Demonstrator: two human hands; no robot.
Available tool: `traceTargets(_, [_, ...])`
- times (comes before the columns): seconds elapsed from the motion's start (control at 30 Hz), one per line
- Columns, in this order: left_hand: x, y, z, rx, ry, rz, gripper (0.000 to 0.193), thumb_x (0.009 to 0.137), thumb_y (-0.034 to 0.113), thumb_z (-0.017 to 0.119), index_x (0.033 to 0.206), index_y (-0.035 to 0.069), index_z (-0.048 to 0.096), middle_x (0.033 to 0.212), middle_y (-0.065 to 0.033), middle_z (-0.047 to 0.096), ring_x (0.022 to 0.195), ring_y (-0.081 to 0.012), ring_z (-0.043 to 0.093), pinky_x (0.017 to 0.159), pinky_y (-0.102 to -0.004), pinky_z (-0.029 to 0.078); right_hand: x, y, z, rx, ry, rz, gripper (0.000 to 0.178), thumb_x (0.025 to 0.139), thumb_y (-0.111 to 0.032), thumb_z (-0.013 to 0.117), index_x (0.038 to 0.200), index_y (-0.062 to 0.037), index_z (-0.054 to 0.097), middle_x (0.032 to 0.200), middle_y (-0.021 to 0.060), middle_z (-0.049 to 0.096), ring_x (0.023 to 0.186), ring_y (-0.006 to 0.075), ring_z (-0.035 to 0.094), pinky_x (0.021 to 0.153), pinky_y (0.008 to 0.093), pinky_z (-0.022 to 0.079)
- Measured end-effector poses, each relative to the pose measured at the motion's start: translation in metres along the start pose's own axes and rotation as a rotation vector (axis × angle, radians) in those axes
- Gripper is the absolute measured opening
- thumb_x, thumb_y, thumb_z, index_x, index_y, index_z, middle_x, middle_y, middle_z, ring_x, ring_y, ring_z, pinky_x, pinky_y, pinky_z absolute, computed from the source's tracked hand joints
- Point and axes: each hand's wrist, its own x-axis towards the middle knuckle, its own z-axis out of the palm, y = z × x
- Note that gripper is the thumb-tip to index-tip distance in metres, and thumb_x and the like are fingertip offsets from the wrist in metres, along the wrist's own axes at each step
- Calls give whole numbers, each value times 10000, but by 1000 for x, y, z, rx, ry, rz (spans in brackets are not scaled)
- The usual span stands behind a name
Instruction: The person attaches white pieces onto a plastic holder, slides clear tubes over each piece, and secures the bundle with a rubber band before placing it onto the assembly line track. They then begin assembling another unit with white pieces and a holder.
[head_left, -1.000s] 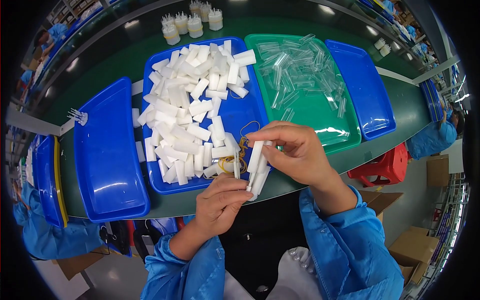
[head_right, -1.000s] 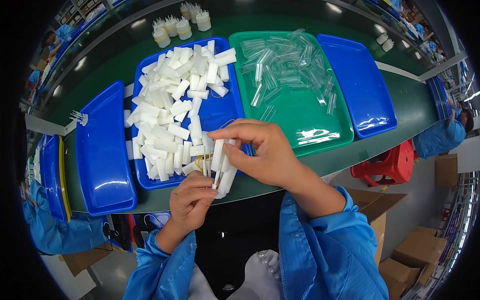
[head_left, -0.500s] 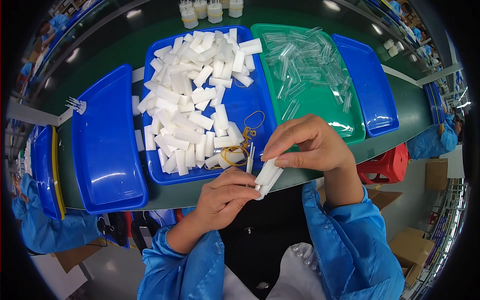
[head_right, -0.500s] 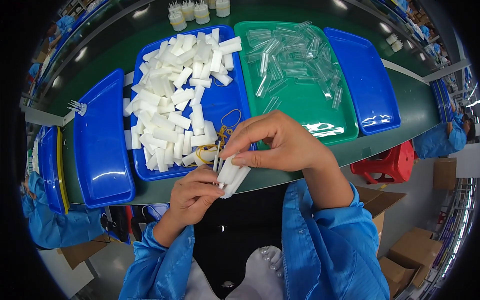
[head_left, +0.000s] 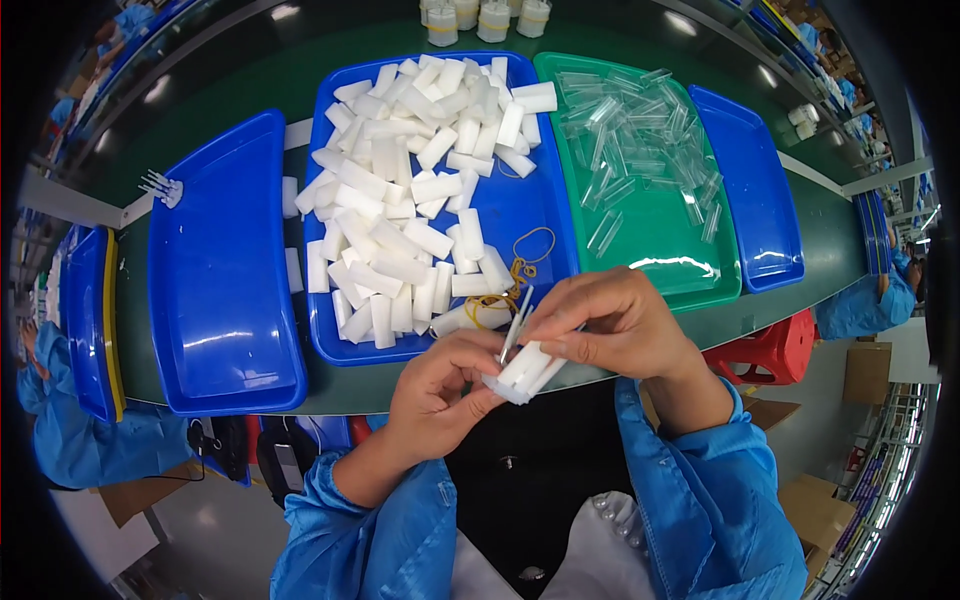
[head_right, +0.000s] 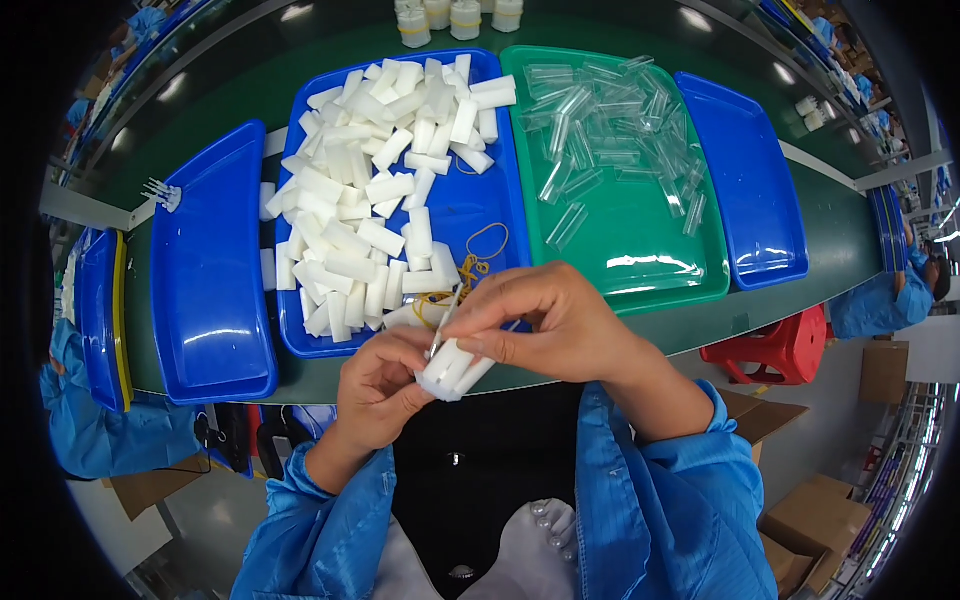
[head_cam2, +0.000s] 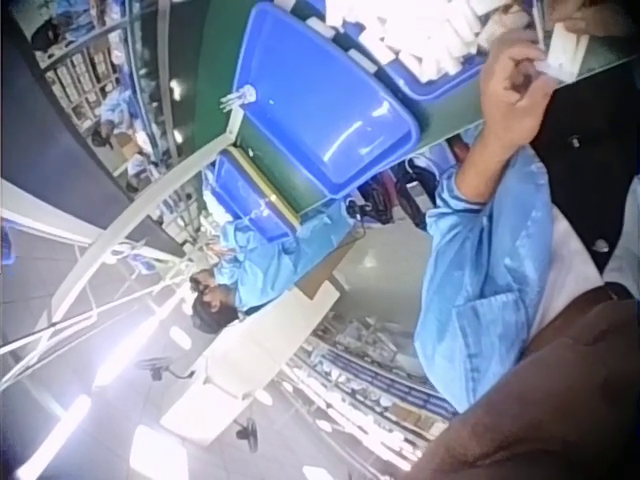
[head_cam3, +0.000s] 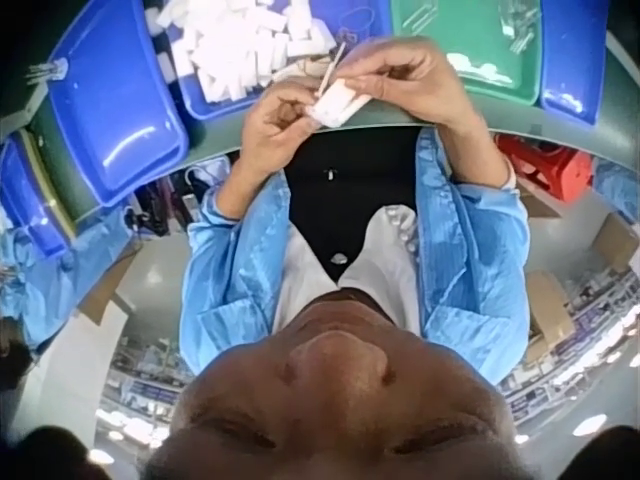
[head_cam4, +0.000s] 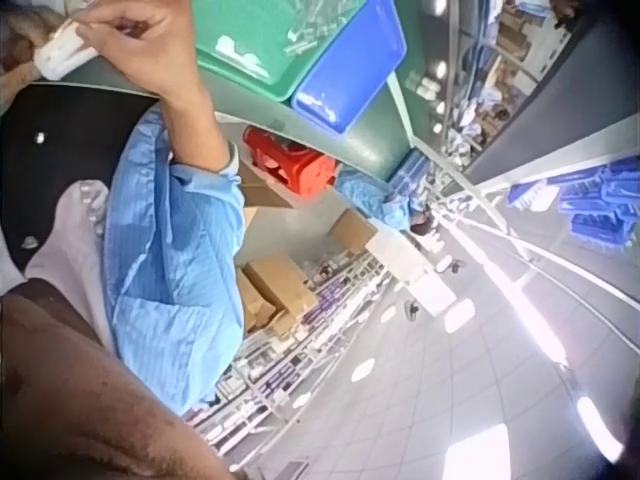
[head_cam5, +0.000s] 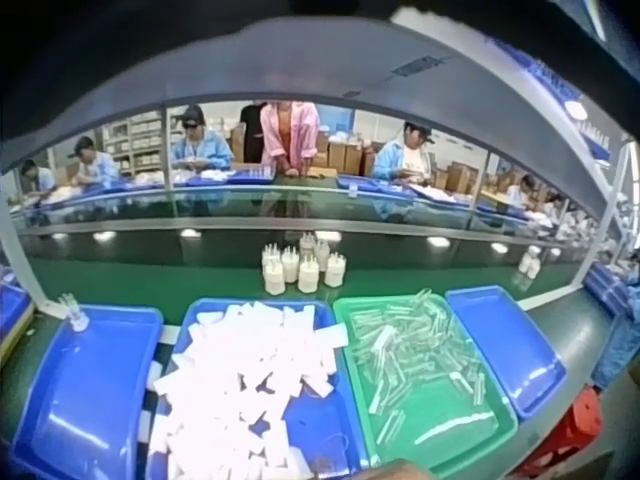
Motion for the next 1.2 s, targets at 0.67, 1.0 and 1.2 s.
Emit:
traceTargets(0.67, [-21,-3,-13,-195,29,8,259,813,-77,592,1038,16,504,1026,-107,490,951,-159,538,834,-278,466,95,20,-22,-1318,-368,-531,70,721,-136,550,778,-107,578,766,15,539,808,184,546,664,325,430])
traceTargets(1.0, [-16,-1,-10,-154,-23,10,244,833,-88,551,1053,10,512,1021,-98,475,922,-146,538,762,-254,474,75,2,-31,-1157,-206,-312,219,657,-88,683,822,-92,538,807,50,532,698,249,580,567,352,466])
traceTargets(1.2, [-10,4,-13,332,-21,125,195,786,-43,626,972,9,600,923,-110,551,861,-212,569,717,-297,472,56,-11,-36,-1064,-74,-245,193,643,-44,685,779,-74,552,809,63,536,670,260,580,547,347,474])
